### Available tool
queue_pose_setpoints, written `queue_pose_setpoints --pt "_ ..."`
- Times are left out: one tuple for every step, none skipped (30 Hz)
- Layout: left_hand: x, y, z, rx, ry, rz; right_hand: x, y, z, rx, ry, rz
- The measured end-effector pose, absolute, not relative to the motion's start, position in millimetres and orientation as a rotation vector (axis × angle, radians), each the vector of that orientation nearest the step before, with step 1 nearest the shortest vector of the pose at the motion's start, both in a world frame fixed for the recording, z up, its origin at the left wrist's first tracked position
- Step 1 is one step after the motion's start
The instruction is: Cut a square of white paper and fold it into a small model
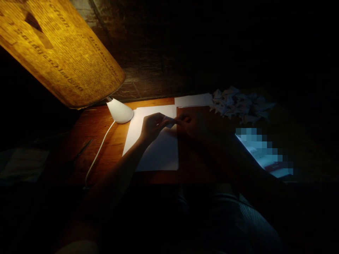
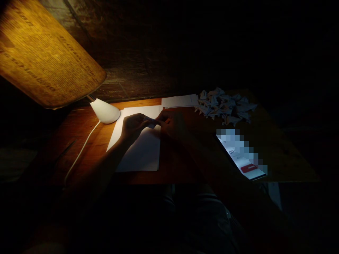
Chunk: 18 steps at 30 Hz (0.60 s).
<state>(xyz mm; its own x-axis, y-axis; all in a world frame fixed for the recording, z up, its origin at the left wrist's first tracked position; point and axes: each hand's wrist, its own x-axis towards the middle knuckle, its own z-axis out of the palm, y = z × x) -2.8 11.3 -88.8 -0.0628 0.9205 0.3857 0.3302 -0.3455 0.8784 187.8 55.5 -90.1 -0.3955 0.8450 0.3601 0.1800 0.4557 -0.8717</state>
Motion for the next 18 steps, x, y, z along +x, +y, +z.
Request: queue_pose_setpoints --pt "-3 12 -90 1.69 1.322 1.437 189 56 -89 -0.854 -1.851 0.921" --pt "-4 13 -91 1.714 1.305 1.459 191 56 -88 -0.84 -1.86 0.878" --pt "-5 13 -91 1.75 1.294 1.488 192 56 -87 -0.828 -1.865 0.849" --pt "-6 13 -91 1.797 1.294 1.52 192 56 -86 -0.821 -1.866 0.844" --pt "-7 13 -90 1.849 1.312 1.551 192 55 -85 -0.824 -1.857 0.868" --pt "-8 12 -89 1.897 1.346 1.576 192 55 -84 -0.839 -1.833 0.925" --pt "-8 11 -88 1.938 1.393 1.597 191 54 -83 -0.864 -1.789 1.019" --pt "-8 10 -87 1.965 1.445 1.618 190 54 -82 -0.89 -1.725 1.147" --pt "-8 8 -86 1.982 1.496 1.638 190 53 -81 -0.908 -1.643 1.3" --pt "-8 7 -85 1.99 1.538 1.659 189 53 -80 -0.918 -1.548 1.465" --pt "-8 6 -85 1.996 1.566 1.669 189 52 -79 -0.915 -1.456 1.628" --pt "-8 6 -85 2.009 1.578 1.664 190 52 -78 -0.9 -1.379 1.767" --pt "-8 6 -85 2.03 1.575 1.647 190 52 -78 -0.88 -1.334 1.869" --pt "-9 6 -86 2.06 1.558 1.624 190 52 -77 -0.861 -1.319 1.924" --pt "-9 6 -87 2.094 1.534 1.6 190 53 -78 -0.85 -1.328 1.941" --pt "-9 7 -87 2.127 1.507 1.579 190 54 -78 -0.846 -1.345 1.924" --pt "-9 7 -88 2.152 1.487 1.569 190 55 -78 -0.85 -1.361 1.885" --pt "-9 8 -88 2.161 1.479 1.57 190 55 -79 -0.861 -1.367 1.832"
